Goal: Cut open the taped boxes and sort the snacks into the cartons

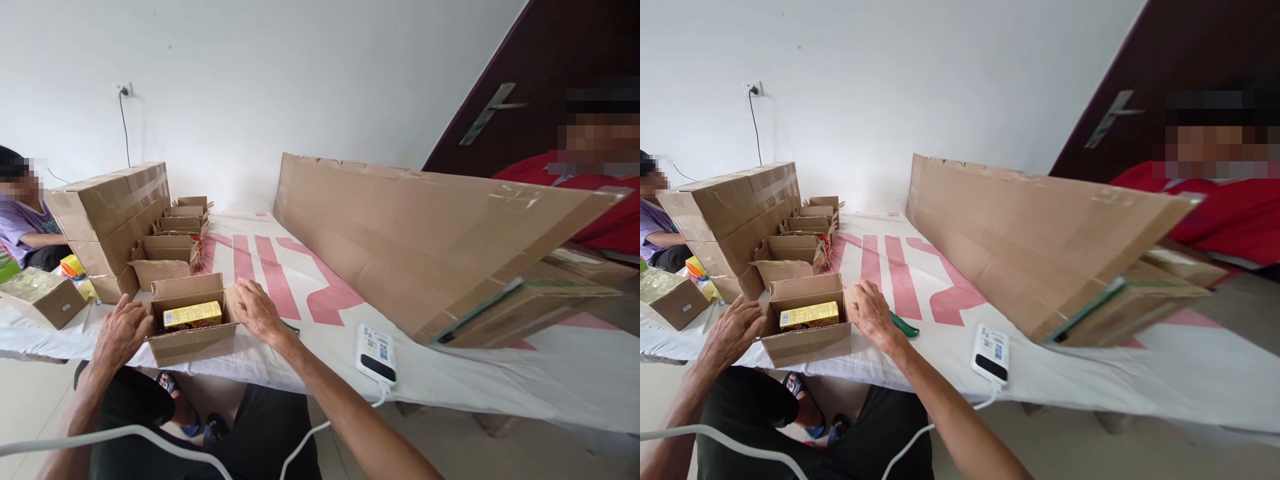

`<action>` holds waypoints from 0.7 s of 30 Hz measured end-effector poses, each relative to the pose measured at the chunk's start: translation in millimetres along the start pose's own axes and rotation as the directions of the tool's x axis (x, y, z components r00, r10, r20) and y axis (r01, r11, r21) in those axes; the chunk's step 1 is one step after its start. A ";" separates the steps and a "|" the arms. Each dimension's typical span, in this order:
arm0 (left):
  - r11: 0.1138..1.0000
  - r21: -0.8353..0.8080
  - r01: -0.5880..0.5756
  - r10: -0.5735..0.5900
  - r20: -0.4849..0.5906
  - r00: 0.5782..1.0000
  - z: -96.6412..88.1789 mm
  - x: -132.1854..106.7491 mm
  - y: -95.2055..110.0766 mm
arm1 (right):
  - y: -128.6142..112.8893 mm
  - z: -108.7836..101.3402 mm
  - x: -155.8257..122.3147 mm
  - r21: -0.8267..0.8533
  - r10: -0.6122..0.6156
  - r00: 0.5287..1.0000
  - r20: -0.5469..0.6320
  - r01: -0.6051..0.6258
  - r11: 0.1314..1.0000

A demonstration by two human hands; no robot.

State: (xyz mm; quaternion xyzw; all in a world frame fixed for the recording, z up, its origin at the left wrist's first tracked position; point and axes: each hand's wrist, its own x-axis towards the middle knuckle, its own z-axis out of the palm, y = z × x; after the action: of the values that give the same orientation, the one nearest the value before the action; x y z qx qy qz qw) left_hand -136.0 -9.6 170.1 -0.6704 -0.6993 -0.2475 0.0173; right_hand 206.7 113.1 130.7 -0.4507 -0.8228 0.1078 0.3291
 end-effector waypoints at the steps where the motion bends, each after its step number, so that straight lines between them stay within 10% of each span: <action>1: 1.000 0.013 0.018 -0.018 0.039 0.999 0.7 -1.2 1.9 | 2.8 3.0 -2.3 0.009 -0.014 1.000 0.018 0.014 1.000; 12: 0.969 -0.247 0.024 0.022 0.181 0.983 14.3 -13.3 6.0 | 2.7 16.2 -17.5 0.117 0.065 0.987 0.148 -0.082 0.990; 16: 0.962 -0.273 0.020 0.025 0.161 0.987 17.1 -13.0 3.6 | -14.2 -5.5 -5.8 0.003 -0.103 0.992 0.067 0.103 0.995; 21: 0.955 -0.295 0.016 0.024 0.130 0.991 21.3 -13.8 0.5 | -43.2 -20.0 17.0 -0.081 -0.260 0.900 0.351 0.306 0.948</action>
State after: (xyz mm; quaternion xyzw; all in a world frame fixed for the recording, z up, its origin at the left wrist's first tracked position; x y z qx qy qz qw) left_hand -127.5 -14.5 146.7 -0.6816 -0.6527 -0.3044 -0.1290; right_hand 184.1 99.9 174.0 -0.3221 -0.9289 0.0783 0.1653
